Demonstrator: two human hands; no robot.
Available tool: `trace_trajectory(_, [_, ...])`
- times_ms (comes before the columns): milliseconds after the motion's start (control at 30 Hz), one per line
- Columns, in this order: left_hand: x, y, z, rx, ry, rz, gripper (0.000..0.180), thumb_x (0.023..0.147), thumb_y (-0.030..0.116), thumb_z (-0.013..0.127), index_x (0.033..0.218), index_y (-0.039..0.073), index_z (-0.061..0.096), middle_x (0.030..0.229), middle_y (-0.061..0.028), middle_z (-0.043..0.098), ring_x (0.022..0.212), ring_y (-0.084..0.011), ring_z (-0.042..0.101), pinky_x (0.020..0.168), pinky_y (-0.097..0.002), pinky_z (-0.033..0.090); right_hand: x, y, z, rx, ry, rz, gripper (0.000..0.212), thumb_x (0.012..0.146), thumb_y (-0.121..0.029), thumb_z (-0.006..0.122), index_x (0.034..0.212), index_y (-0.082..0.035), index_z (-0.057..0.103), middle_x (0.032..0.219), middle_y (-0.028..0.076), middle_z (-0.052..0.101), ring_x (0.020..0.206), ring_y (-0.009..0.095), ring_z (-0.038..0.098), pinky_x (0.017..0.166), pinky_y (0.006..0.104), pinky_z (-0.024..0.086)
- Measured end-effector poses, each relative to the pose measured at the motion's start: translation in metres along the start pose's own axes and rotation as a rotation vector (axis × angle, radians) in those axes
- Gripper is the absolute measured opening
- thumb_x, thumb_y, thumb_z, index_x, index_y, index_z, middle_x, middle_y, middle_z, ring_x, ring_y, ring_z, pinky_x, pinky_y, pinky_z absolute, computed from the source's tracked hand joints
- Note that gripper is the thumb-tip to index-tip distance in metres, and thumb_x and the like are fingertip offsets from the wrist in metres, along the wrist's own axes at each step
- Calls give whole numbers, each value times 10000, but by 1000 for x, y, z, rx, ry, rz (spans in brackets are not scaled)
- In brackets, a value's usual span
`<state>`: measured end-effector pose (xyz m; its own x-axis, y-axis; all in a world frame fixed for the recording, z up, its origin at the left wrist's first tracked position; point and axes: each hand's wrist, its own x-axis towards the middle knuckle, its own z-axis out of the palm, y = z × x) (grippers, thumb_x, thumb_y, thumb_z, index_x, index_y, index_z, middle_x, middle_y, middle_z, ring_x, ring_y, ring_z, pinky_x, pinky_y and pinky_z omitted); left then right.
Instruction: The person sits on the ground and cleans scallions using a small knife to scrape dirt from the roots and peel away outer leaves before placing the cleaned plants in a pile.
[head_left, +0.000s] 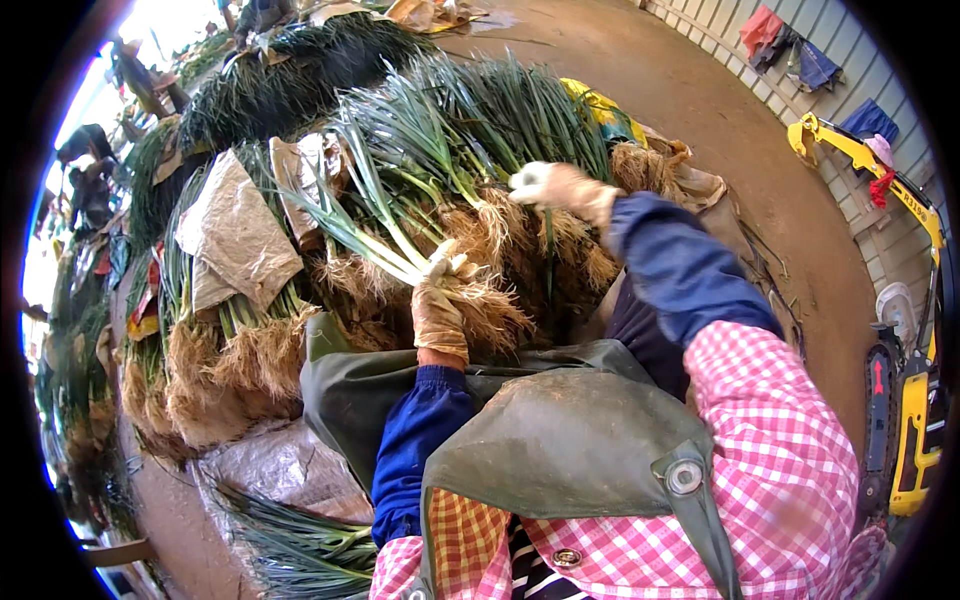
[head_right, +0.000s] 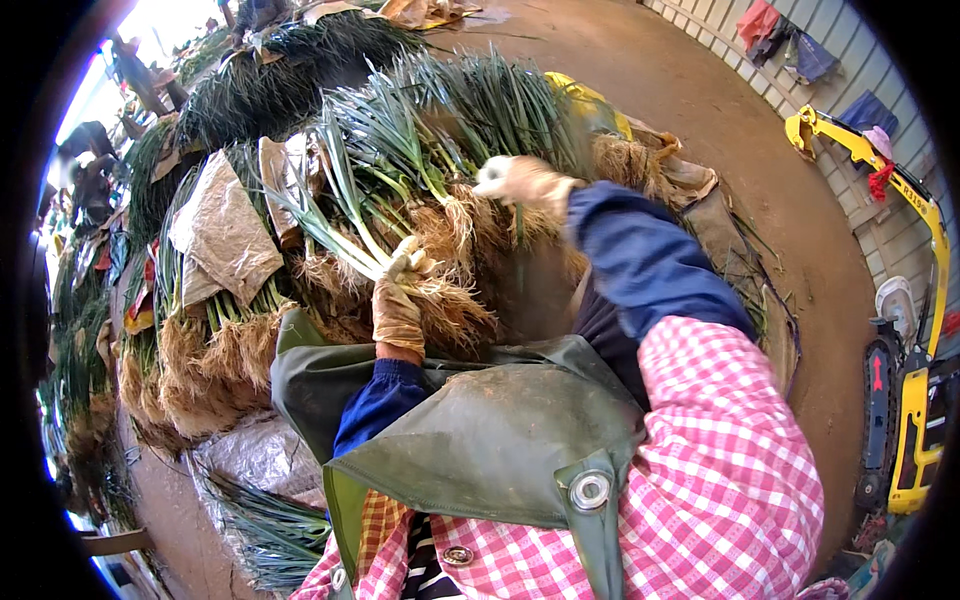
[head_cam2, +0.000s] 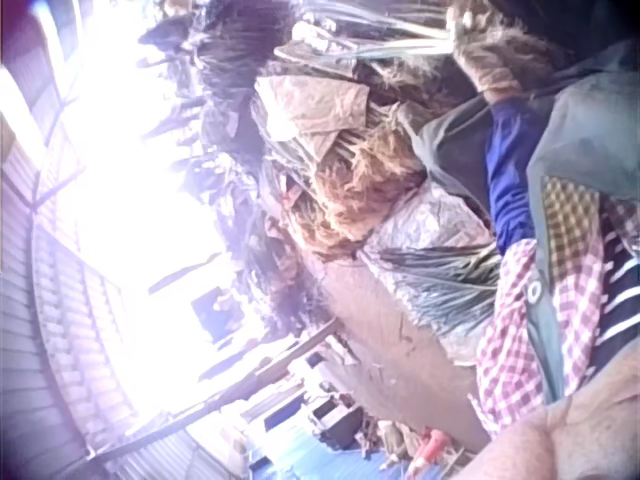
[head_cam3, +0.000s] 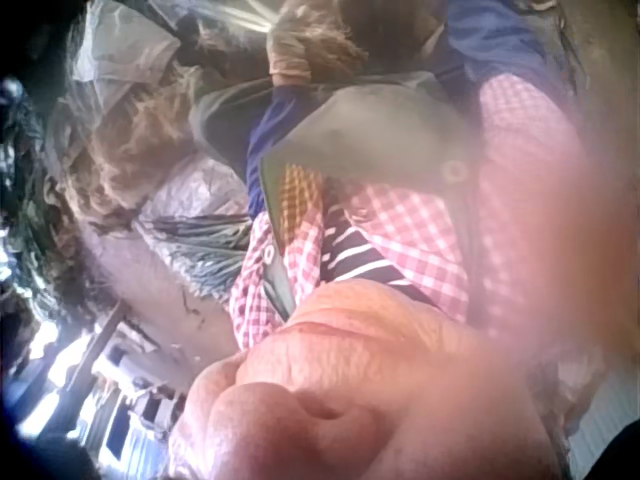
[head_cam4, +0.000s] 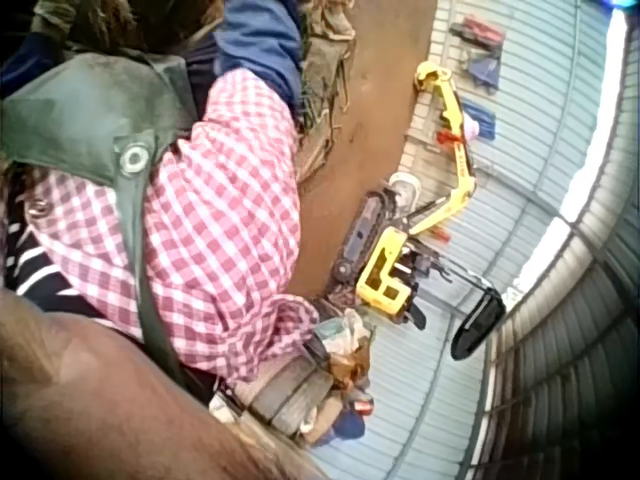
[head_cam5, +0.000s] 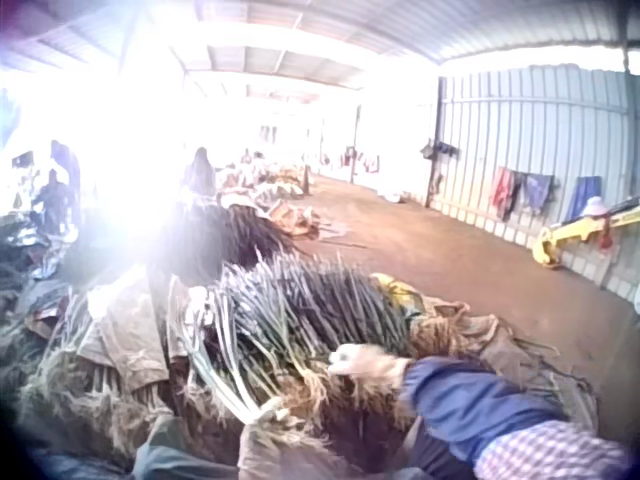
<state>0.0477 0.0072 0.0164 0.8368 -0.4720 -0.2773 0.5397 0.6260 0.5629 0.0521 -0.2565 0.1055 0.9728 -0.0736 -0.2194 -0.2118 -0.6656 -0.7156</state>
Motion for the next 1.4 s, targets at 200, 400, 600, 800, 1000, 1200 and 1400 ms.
trace_trajectory(200, [-9, -4, 25, -41, -11, -8, 320, 905, 208, 556, 1155, 10, 577, 944, -104, 653, 739, -196, 635, 627, -326, 543, 41, -23, 44, -216, 192, 30, 206, 692, -190, 724, 813, -60, 620, 736, 90, 642, 676, 217, 601, 584, 365, 457])
trace_trajectory(400, [-5, -11, 2, -194, -46, -126, 317, 902, 269, 595, 1103, 24, 599, 913, -85, 661, 760, -190, 642, 671, -330, 537, -37, -53, 86, -1, 86, -335, 167, 789, -198, 651, 867, -59, 601, 764, 83, 651, 711, 165, 621, 657, 320, 500])
trace_trajectory(600, [-5, -33, 12, -147, 2, -52, 232, 880, 130, 594, 1072, 0, 600, 869, -63, 635, 685, -161, 607, 595, -263, 515, -38, -33, 90, 437, -313, -353, 159, 821, -52, 612, 971, -6, 586, 849, 64, 625, 801, 124, 577, 738, 274, 476])
trace_trajectory(800, [0, -34, 3, 62, 111, -4, 311, 944, 208, 458, 1116, 6, 620, 869, -61, 637, 646, -115, 545, 596, -241, 466, -16, -19, 109, 732, -30, -91, 235, 927, -237, 561, 802, -42, 602, 605, 9, 577, 470, 89, 517, 435, 217, 413])
trace_trajectory(1000, [-7, -28, -1, -158, 81, 8, 293, 884, 211, 558, 1095, 13, 608, 939, -90, 651, 778, -202, 609, 694, -325, 509, -5, -29, 120, 905, 423, -168, 226, 916, -241, 578, 831, -41, 640, 652, 17, 613, 520, 78, 535, 468, 209, 418])
trace_trajectory(1200, [-1, -29, 12, -149, 111, -87, 227, 825, 124, 633, 1021, 10, 617, 909, -80, 634, 770, -193, 604, 671, -309, 491, 9, -17, 127, 208, 233, -43, 694, 805, -463, 668, 1257, 30, 479, 1101, 194, 615, 922, 263, 618, 816, 347, 509])
trace_trajectory(1400, [18, -40, -14, -283, 25, -16, 273, 867, 185, 566, 1056, -10, 589, 1028, -132, 626, 904, -250, 614, 809, -369, 508, 42, -18, 152, 148, 313, 61, 413, 849, -302, 617, 1087, 34, 589, 949, 155, 660, 837, 252, 618, 745, 344, 473])
